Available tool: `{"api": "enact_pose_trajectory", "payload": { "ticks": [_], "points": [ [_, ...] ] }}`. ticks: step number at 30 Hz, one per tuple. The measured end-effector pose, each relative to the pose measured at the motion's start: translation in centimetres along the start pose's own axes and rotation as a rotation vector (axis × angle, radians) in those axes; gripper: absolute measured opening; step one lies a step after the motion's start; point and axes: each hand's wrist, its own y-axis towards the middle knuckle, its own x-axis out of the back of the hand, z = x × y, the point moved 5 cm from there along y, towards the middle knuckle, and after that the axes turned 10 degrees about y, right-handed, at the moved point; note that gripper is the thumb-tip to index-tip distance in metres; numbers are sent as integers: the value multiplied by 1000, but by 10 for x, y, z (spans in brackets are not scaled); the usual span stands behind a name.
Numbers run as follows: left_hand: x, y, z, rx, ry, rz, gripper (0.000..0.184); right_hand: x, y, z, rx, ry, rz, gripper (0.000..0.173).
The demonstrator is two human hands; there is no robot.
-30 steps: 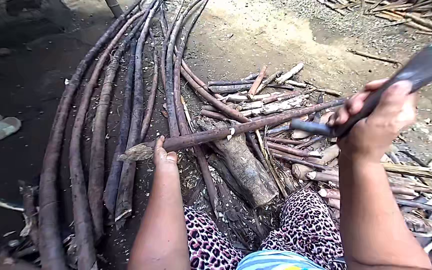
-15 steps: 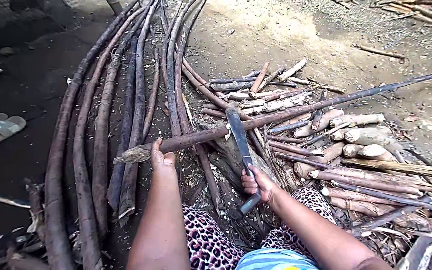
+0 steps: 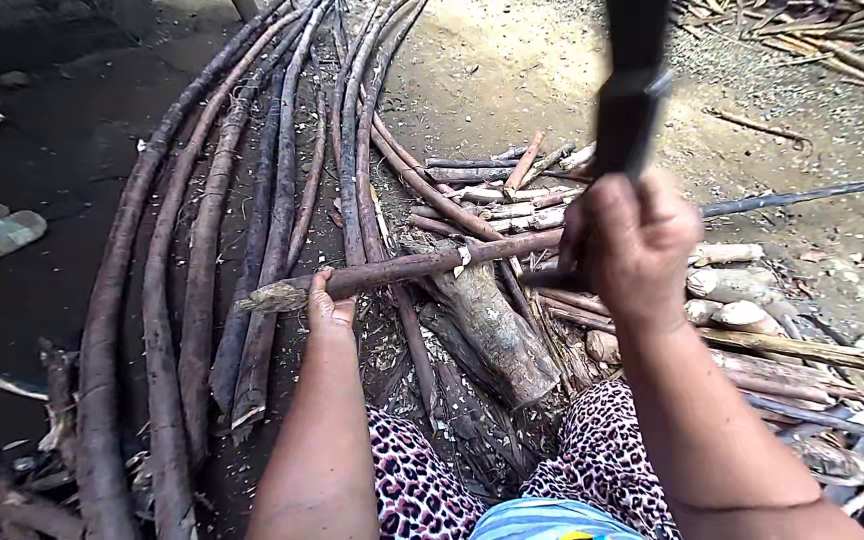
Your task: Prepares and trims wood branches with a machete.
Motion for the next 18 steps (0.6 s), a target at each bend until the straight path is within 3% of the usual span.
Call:
{"api": "enact_pose_trajectory", "payload": {
  "ticks": [3, 5, 6, 8, 10, 11, 14, 18],
  "points": [
    [0, -2, -1, 4, -33, 5, 33, -3, 57, 18, 420, -17, -273, 12],
    [0, -4, 0, 5, -57, 6, 34, -5, 41, -14, 385, -119, -312, 18],
    [0, -4, -2, 6, -70, 12, 37, -6, 9, -46, 222, -275, -235, 24],
    [0, -3, -1, 13, -70, 25, 39, -3, -88, -123, -378, -615, 153, 38],
    [-1, -7, 2, 18, -48, 41, 35, 3, -157, -175, -1056, -663, 516, 49],
    [-5, -4, 3, 10, -51, 59, 31, 4, -165, -183, -1244, -616, 571, 46],
    [-5, 3, 3, -34, -120, 81, 31, 1, -165, -171, -1471, -212, 380, 32],
    [8, 29, -14, -148, -175, 227, 18, -31, -179, -161, -1496, 162, 161, 32]
  ]
}}
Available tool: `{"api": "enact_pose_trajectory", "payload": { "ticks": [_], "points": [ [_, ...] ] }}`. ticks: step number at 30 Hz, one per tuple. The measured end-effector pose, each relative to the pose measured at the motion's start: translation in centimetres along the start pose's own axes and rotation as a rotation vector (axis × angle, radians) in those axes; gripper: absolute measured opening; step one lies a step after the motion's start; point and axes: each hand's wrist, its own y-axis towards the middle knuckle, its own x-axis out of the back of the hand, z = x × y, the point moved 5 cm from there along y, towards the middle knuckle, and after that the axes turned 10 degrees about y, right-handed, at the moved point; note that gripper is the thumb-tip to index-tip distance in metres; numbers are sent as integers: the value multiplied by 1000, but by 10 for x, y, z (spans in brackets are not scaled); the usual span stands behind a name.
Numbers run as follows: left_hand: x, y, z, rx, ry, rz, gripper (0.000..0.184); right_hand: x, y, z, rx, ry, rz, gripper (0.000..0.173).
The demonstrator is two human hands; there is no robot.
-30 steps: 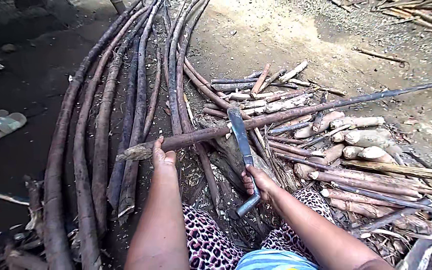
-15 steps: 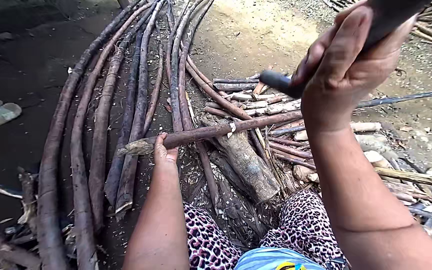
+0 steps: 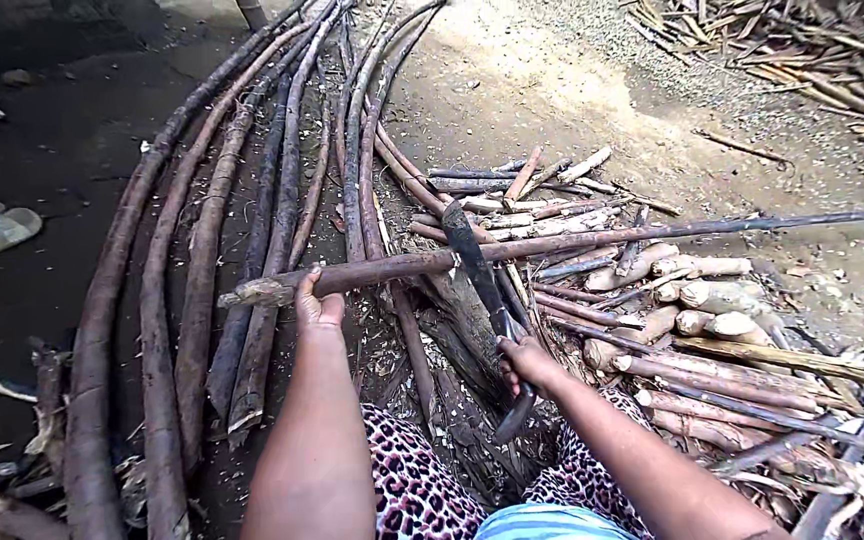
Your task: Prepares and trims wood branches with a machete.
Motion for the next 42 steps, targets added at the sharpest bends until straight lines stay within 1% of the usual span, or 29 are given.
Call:
{"api": "enact_pose_trajectory", "payload": {
  "ticks": [1, 2, 4, 5, 6, 8, 10, 11, 13, 16, 18, 20, 21, 22, 23, 24, 25, 26, 27, 28, 29, 31, 33, 34, 35, 37, 38, 40, 42],
  "points": [
    [8, 2, -1, 17, 48, 14, 17, -5, 4, -11, 16, -20, -14, 31],
    [14, -1, -2, 53, 103, -10, 20, -7, 10, -23, 43, -88, -47, 30],
    [13, -11, -3, 128, 197, -142, 37, -1, 21, -42, 122, -296, -118, 31],
    [7, -15, -4, 146, 209, -202, 43, 3, 22, -48, 151, -356, -136, 32],
    [1, -20, -7, 150, 192, -238, 46, 7, 19, -51, 172, -355, -146, 32],
    [-3, -24, -7, 133, 148, -264, 45, 16, 3, -46, 188, -238, -150, 32],
    [0, -22, -6, 125, 98, -254, 42, 27, -19, -20, 236, -109, -140, 32],
    [1, -21, -5, 127, 73, -247, 40, 34, -31, 1, 316, -62, -149, 32],
    [3, -20, -4, 137, 47, -228, 37, 48, -61, 51, 595, 33, -187, 29],
    [6, -20, -5, 143, 51, -211, 36, 63, -112, 136, 1136, 159, -168, 26],
    [6, -19, -4, 149, 59, -200, 39, 68, -144, 194, 1481, 228, -222, 30],
    [7, -19, -6, 156, 57, -195, 39, 67, -152, 231, 1703, 372, -333, 36],
    [8, -20, -6, 159, 55, -198, 38, 63, -142, 231, 1731, 432, -385, 38],
    [9, -20, -6, 160, 47, -202, 38, 54, -123, 214, 1661, 410, -431, 41],
    [8, -21, -6, 158, 36, -204, 39, 39, -93, 179, 1480, 325, -468, 45],
    [8, -20, -6, 157, 27, -207, 39, 21, -54, 127, 1198, 188, -465, 48],
    [9, -20, -5, 154, 24, -207, 39, 2, -14, 70, 866, 59, -400, 47],
    [11, -21, -5, 147, 28, -203, 39, -13, 16, 20, 537, -34, -287, 45],
    [14, -22, -5, 137, 37, -197, 39, -28, 33, -12, 266, -67, -186, 41],
    [13, -23, -7, 128, 39, -193, 39, -39, 38, -21, 88, -25, -110, 37],
    [14, -23, -8, 127, 40, -193, 39, -46, 35, -19, -18, 72, -49, 34],
    [15, -26, -7, 141, 27, -202, 39, -44, 19, -3, -126, 376, 86, 40],
    [13, -26, -4, 161, 11, -219, 37, -32, 12, 7, -174, 654, 245, 48],
    [11, -27, -2, 181, 25, -240, 38, -25, 13, 6, -171, 652, 256, 50],
    [8, -28, -2, 205, 54, -272, 45, -18, 16, 3, -139, 530, 210, 49],
    [4, -31, 1, 252, 129, -359, 67, -9, 19, -11, -11, 138, 31, 41],
    [1, -32, 2, 262, 158, -395, 72, -6, 17, -19, 60, -62, -63, 36],
    [-2, -33, 2, 275, 187, -434, 70, -3, 9, -28, 158, -352, -171, 31],
    [0, -32, 2, 284, 185, -430, 64, 3, -1, -29, 227, -420, -201, 31]
  ]
}}
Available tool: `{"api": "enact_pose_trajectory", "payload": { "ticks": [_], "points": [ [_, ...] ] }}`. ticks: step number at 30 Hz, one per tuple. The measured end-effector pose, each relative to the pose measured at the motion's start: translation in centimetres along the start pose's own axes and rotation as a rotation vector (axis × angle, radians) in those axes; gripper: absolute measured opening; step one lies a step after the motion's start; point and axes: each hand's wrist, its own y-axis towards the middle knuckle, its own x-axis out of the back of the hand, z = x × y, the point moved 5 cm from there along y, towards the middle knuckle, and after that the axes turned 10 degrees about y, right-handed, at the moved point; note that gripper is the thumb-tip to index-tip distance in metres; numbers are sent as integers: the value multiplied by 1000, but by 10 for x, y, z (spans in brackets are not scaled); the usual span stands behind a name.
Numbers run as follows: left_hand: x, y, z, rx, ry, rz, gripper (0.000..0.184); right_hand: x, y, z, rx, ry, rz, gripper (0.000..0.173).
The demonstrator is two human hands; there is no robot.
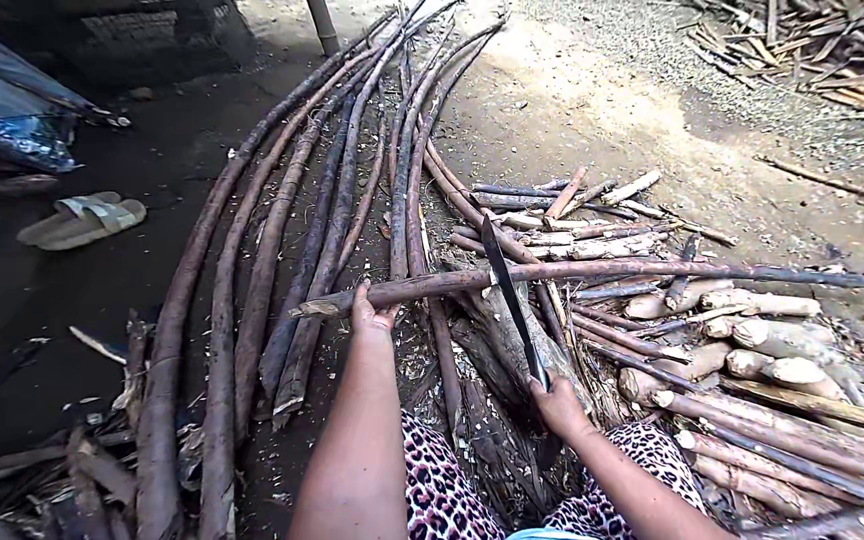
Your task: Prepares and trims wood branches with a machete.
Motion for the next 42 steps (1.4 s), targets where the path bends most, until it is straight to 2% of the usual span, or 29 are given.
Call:
{"api": "enact_pose_trajectory", "payload": {
  "ticks": [3, 5, 11, 13, 14, 15, 16, 17, 18, 20, 21, 22, 24, 26, 31, 33, 35, 38, 40, 42],
  "points": [
    [2, 7, 1, -6, -32, 43, 62, 19, -9, 23, 116, 69, -11, 34],
    [5, 10, 4, -15, -22, 61, 61, 36, -23, 68, 311, 134, -41, 34],
    [7, 15, 6, 11, -46, 59, 64, 93, -91, 253, 1327, 248, -299, 23],
    [8, 16, 6, 20, -54, 60, 63, 101, -95, 295, 1570, 324, -443, 18],
    [9, 16, 6, 22, -56, 62, 62, 101, -88, 300, 1631, 369, -498, 16],
    [9, 17, 6, 24, -55, 66, 62, 95, -77, 289, 1599, 332, -546, 19],
    [9, 16, 5, 23, -55, 71, 62, 82, -61, 259, 1463, 218, -566, 23],
    [8, 15, 4, 24, -50, 78, 61, 66, -39, 212, 1237, 29, -541, 29],
    [7, 13, 3, 28, -40, 81, 59, 47, -16, 153, 938, -182, -444, 34],
    [10, 9, 6, 39, -31, 65, 58, 19, 22, 55, 274, -420, -94, 45],
    [10, 8, 10, 47, -32, 51, 58, 13, 31, 32, 35, -462, 36, 46],
    [11, 8, 13, 55, -31, 47, 59, 12, 34, 24, -86, -473, 99, 46],
    [12, 6, 16, 59, -35, 60, 58, 18, 32, 24, -130, -479, 121, 46],
    [4, 7, 13, 53, -67, 72, 57, 28, 33, 32, -69, -531, 79, 46],
    [2, 14, 7, 17, -78, 89, 56, 73, 45, 30, 38, -911, -15, 45],
    [0, 17, 6, 23, -81, 104, 56, 86, 43, 22, 15, -906, -16, 47],
    [0, 16, 6, 24, -77, 99, 56, 78, 31, 11, -8, -650, 8, 47],
    [0, 15, 6, 25, -72, 94, 57, 55, 8, 9, -15, -54, 14, 37],
    [-1, 14, 6, 23, -67, 86, 58, 61, -11, 36, 17, 266, 1, 35],
    [0, 15, 7, 28, -40, 89, 65, 88, -32, 76, 192, 412, -76, 31]
  ]
}}
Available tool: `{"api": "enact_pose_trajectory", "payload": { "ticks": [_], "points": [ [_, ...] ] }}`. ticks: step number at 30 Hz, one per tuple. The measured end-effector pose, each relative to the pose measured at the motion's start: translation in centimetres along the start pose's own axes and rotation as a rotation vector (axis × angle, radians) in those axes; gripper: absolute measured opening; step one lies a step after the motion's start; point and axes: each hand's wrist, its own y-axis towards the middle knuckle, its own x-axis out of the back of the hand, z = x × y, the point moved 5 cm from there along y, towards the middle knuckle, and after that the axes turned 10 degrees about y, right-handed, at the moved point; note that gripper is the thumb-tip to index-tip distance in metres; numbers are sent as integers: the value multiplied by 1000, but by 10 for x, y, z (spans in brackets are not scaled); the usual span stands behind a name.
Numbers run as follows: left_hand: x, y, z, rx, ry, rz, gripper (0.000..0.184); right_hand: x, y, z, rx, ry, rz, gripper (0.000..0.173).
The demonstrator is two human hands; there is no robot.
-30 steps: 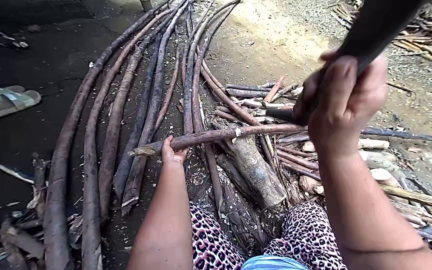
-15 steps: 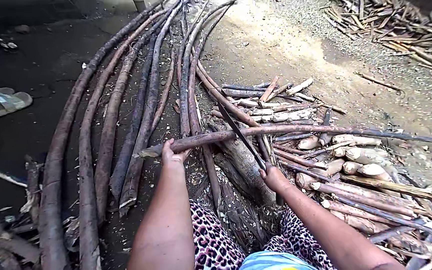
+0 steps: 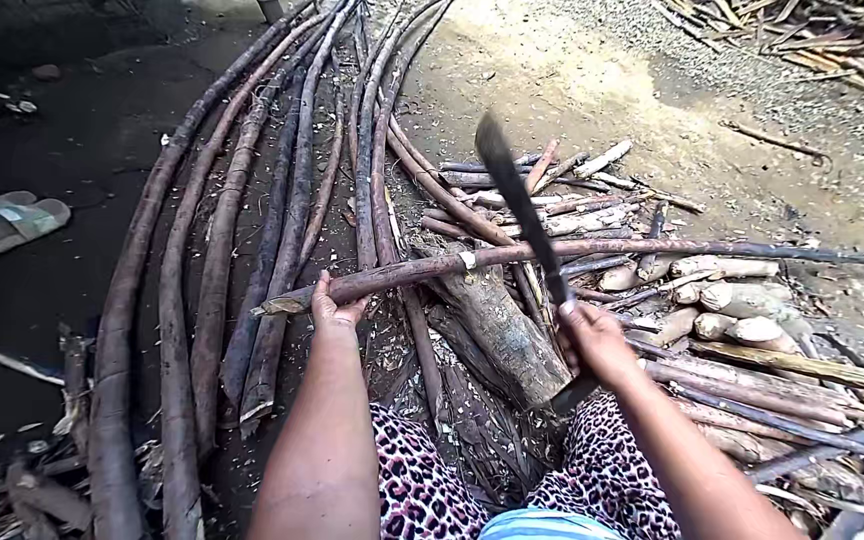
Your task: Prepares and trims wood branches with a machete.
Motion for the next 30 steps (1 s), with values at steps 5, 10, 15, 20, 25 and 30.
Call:
{"api": "enact_pose_trajectory", "payload": {
  "ticks": [5, 10, 15, 20, 25, 30],
  "points": [
    [0, 0, 2, 35, 73, -30, 75, 31, -12, 147, 872, 194, -87, 30],
    [3, 1, 2, 48, 94, -26, 68, 10, 22, 135, 1055, 322, -343, 44],
    [10, -1, 5, 33, 95, -45, 59, -83, 33, -134, -295, -110, 32, 40],
    [10, 4, -2, -6, 63, 17, 63, -91, 24, -105, -613, 424, 212, 40],
    [12, 9, 1, 4, 10, 13, 65, -76, 24, -88, -745, 875, 334, 49],
    [15, 6, 1, 69, 182, -3, 78, -63, 6, -26, -383, 155, 198, 36]
  ]
}}
